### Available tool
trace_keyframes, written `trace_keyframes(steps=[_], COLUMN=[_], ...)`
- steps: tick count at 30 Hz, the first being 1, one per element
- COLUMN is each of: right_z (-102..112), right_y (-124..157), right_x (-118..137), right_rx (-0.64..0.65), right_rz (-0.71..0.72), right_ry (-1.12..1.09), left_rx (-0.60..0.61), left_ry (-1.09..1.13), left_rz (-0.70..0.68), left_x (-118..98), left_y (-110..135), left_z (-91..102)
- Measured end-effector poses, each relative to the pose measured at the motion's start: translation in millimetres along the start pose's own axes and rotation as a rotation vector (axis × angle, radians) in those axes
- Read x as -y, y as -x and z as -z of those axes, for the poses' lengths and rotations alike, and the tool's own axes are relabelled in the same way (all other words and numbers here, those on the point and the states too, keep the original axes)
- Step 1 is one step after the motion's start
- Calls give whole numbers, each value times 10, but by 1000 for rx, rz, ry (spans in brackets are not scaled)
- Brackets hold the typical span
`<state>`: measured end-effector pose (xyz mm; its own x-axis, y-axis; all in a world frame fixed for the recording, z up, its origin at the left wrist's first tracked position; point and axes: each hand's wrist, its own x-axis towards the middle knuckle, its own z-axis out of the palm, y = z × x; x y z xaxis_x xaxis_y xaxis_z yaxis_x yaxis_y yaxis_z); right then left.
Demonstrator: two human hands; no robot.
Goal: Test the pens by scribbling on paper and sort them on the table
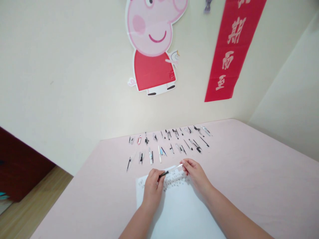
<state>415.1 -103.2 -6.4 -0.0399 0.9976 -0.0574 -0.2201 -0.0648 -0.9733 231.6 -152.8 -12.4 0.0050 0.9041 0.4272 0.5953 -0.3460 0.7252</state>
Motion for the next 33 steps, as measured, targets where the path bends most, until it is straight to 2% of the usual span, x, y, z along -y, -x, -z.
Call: trace_keyframes(steps=[2,6,11,14,17,22,29,33], right_z=[-10,-22,0,25,42,42,19,-12], right_y=[9,18,14,16,26,59,97,121], right_x=[-9,-86,-143,-111,-56,28,53,102], right_rx=[40,147,214,242,237,221,276,328], right_rz=[-4,36,248,395,478,479,410,417], right_ry=[48,208,505,630,672,746,1066,1213], left_rx=[-53,-173,-210,-220,-231,-220,-207,-202], left_ry=[40,194,394,421,426,421,453,508], left_rz=[44,218,360,384,384,382,428,416], left_x=[27,113,176,188,201,226,249,250], left_y=[-8,-25,-31,-31,-32,-34,-40,-48], left_z=[-4,-24,-50,-55,-57,-60,-79,-96])
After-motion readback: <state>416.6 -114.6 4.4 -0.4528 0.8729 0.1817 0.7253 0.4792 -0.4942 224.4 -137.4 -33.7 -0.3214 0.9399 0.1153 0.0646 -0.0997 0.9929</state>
